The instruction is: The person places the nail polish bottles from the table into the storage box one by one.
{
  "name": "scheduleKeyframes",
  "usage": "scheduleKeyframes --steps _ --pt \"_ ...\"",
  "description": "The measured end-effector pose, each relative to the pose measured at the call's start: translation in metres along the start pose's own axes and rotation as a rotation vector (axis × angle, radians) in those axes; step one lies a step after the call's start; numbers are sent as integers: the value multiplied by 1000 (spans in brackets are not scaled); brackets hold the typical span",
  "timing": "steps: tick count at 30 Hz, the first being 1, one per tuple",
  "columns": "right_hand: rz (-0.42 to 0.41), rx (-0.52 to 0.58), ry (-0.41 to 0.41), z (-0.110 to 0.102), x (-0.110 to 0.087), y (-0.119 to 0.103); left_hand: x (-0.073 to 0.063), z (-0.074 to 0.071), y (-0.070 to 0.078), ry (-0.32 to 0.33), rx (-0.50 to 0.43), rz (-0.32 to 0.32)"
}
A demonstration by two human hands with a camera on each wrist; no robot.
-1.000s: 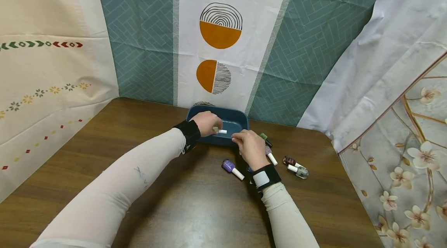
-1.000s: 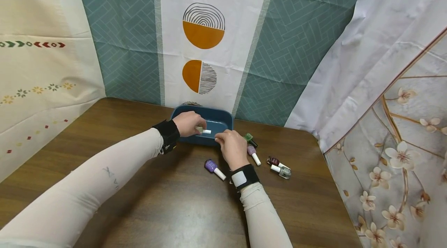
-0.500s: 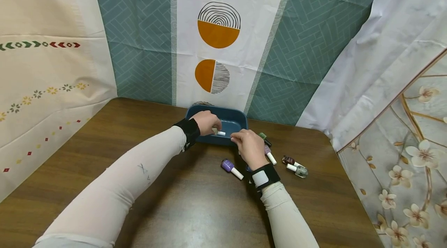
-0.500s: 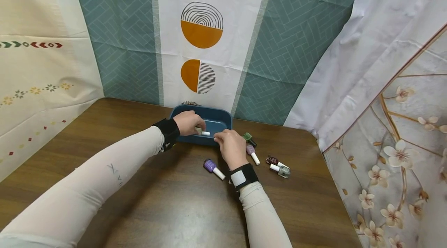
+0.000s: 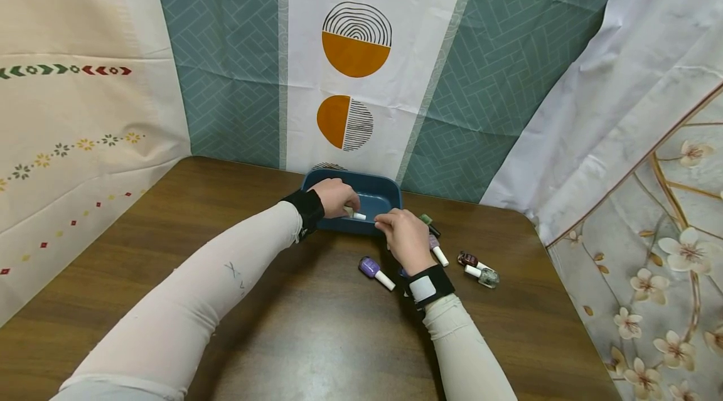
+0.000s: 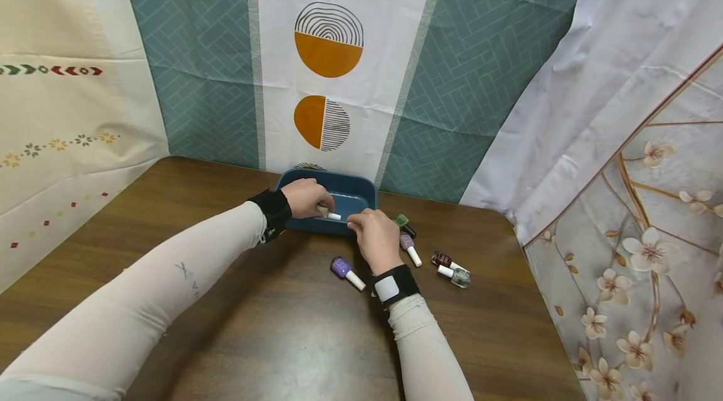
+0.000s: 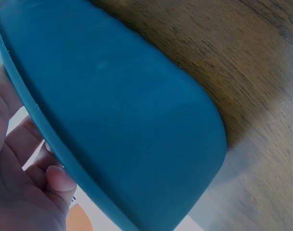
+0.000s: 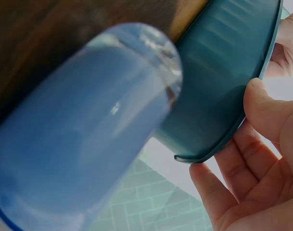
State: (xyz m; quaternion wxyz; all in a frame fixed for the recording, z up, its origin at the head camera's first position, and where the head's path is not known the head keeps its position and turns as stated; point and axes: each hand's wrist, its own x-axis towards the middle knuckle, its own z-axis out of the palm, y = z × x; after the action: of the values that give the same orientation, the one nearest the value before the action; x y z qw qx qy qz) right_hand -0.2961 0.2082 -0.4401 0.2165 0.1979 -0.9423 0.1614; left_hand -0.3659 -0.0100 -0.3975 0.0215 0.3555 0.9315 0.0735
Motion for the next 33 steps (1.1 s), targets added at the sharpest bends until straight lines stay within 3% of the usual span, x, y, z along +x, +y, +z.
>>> scheduleKeyframes --steps 6,18,25,33 --pt "2 0 -4 0 0 0 1 2 -3 -14 -31 -21" --pt "3 0 -7 0 0 -1 3 10 -12 36 -44 -24" --pt "8 -11 -16 0 0 -2 -5 8 -17 123 7 4" --pt "-6 -9 -10 -2 0 -2 -22 8 -9 255 103 -102"
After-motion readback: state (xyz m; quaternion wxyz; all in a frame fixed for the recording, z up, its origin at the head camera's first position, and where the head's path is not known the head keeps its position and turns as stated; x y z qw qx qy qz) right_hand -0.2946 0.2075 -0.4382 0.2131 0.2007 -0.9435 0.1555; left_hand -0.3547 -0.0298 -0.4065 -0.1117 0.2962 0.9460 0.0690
